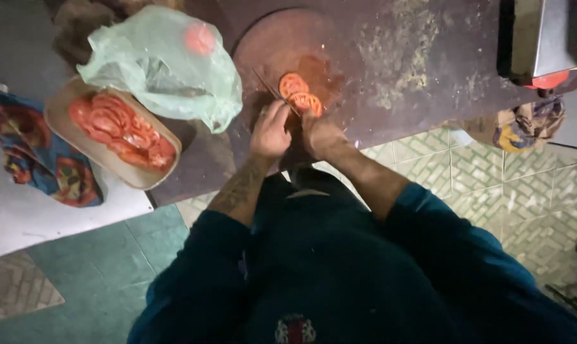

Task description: Slicing tomatoes on a wooden cutting board using a kitchen knife.

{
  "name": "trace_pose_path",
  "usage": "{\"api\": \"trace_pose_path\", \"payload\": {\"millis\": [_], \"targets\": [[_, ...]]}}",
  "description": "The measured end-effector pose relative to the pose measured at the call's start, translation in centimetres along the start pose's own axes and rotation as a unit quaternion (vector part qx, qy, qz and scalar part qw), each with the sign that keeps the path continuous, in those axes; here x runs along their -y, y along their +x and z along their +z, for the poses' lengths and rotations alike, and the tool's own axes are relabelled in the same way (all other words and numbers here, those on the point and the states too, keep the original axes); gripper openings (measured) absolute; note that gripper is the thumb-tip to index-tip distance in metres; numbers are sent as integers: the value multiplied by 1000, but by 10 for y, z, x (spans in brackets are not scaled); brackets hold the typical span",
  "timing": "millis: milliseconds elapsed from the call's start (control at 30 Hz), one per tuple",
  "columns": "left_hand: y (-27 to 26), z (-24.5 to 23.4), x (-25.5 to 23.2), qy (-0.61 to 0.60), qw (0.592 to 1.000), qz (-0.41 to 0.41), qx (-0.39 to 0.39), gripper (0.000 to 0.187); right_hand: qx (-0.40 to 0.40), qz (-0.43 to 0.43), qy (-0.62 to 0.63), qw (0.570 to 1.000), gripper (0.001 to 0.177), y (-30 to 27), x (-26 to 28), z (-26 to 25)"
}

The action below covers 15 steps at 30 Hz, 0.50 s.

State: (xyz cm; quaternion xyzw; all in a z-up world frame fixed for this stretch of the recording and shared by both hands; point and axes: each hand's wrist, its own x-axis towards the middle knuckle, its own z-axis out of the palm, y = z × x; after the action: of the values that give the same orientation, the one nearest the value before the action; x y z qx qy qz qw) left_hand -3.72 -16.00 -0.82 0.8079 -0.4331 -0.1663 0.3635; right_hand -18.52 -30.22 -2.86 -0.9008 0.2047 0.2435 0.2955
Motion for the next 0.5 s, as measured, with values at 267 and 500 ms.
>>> {"api": "trace_pose_path", "payload": {"millis": [267, 500], "targets": [[14, -4, 1, -50, 998, -28, -20, 47, 40, 50, 1, 998, 40, -61, -33, 15], [5, 0, 0, -52, 998, 6, -43, 52, -22, -113, -119, 986, 58, -61, -21, -14]]}}
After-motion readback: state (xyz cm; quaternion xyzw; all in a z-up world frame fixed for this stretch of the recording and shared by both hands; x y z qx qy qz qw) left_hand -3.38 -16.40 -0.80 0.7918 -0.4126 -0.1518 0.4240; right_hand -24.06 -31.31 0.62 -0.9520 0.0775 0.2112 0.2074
